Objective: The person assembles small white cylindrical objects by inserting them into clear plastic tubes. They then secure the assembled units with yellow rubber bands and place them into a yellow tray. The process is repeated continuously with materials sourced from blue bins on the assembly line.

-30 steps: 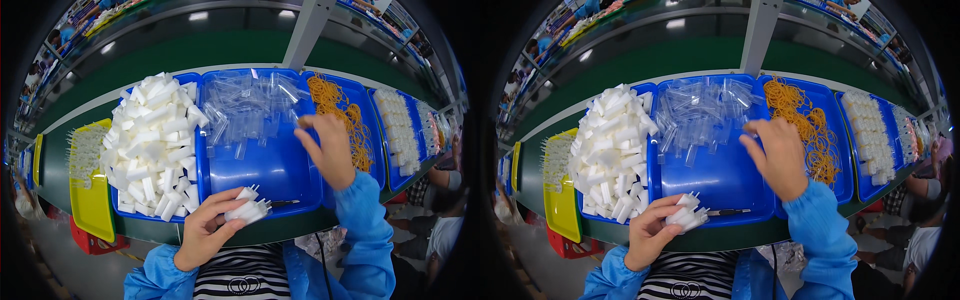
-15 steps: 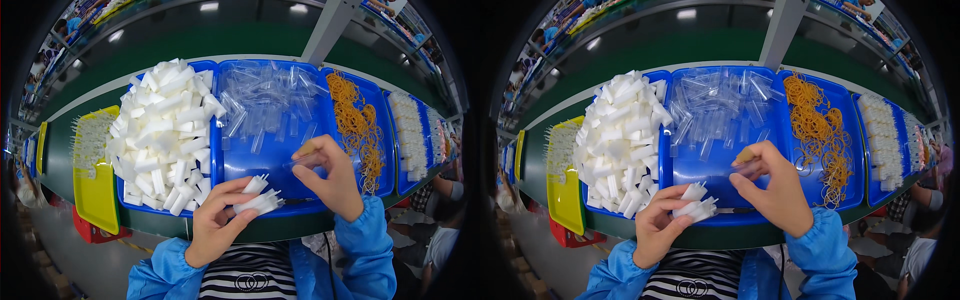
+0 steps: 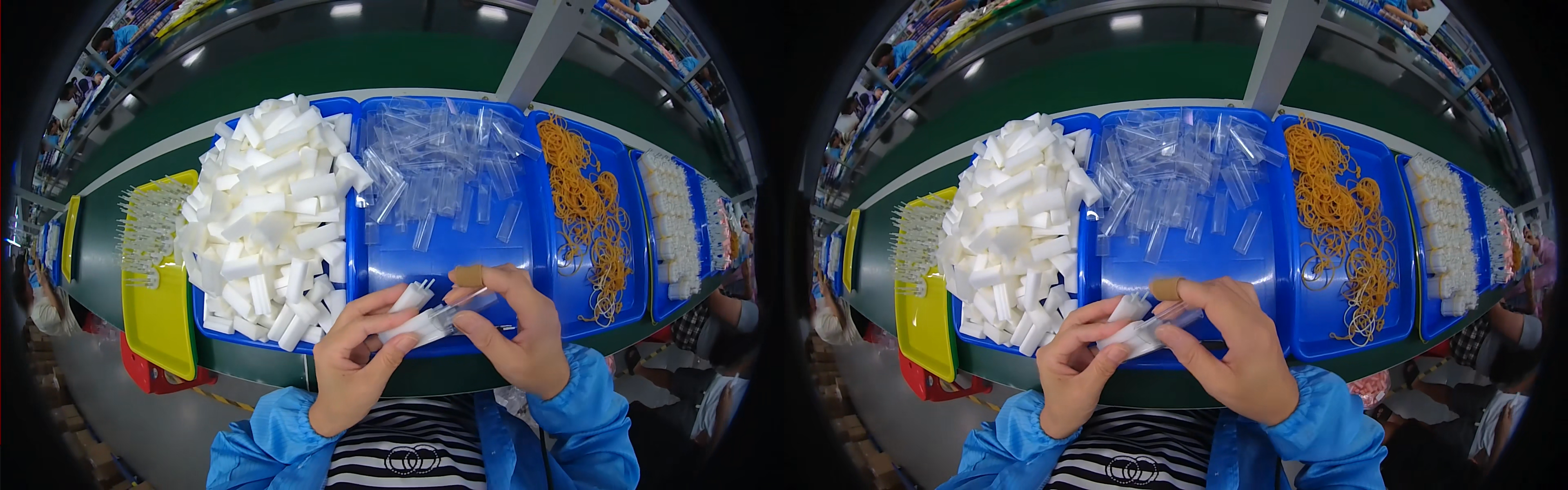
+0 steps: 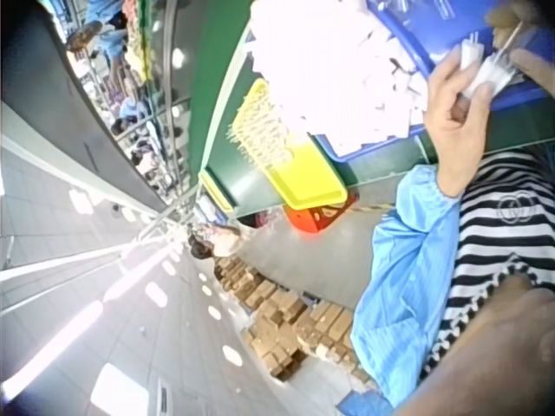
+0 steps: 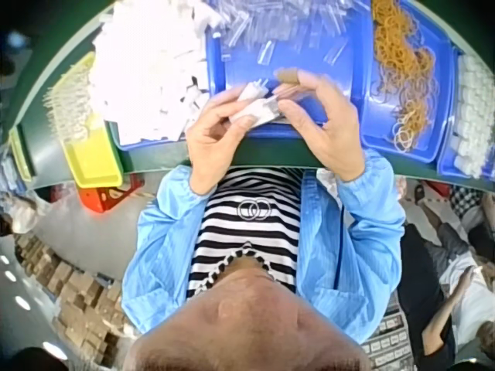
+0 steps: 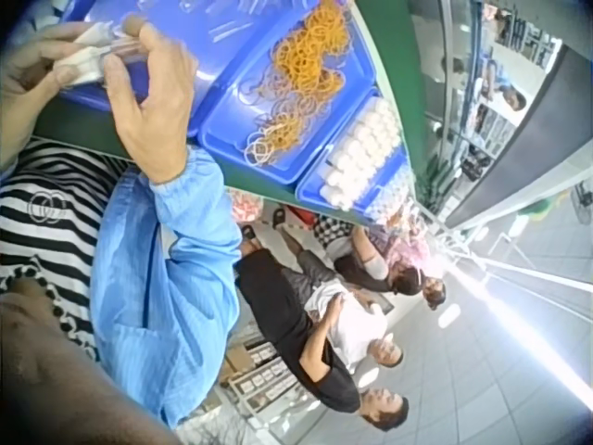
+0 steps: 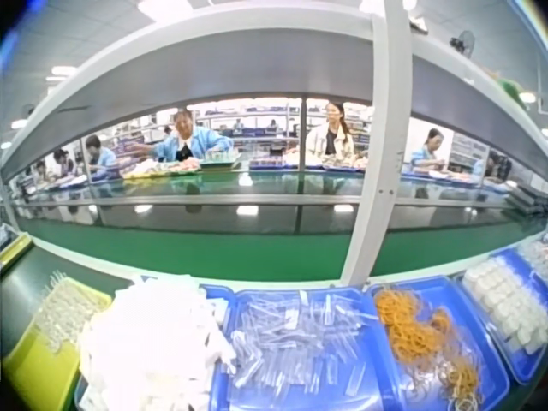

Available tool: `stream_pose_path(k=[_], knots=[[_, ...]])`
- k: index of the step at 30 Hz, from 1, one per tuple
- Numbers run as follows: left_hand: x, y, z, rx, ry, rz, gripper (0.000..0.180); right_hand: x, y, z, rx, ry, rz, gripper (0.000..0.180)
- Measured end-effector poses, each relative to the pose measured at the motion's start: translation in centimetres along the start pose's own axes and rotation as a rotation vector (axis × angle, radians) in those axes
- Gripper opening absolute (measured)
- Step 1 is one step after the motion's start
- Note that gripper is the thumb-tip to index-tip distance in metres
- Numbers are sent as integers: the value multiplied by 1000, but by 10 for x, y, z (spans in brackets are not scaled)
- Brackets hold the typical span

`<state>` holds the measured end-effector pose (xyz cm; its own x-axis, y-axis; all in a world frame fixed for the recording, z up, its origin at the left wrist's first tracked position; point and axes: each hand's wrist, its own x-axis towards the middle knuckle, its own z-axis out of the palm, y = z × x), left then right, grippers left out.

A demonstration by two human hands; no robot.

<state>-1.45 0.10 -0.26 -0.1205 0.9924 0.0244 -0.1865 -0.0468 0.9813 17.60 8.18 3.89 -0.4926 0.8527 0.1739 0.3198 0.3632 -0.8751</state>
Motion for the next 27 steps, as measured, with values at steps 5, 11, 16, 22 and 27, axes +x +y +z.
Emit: stream_pose_path(k=[5, 11, 16, 22, 27], knots=[[1, 3, -1, 41, -17, 18, 24, -9, 8, 13, -30, 124, -111, 32], [4, 0, 8, 61, 27, 70, 23, -16, 17, 27, 15, 242, -214, 29], [5, 10, 6, 415, 43, 182, 25, -9, 10, 12, 15, 92, -41, 26], [8, 5, 5, 468, -40, 220, 30, -11, 11, 14, 200, 85, 106, 25], [5, 8, 1, 84, 7, 101, 31, -8, 17, 0, 556, 112, 233, 31]])
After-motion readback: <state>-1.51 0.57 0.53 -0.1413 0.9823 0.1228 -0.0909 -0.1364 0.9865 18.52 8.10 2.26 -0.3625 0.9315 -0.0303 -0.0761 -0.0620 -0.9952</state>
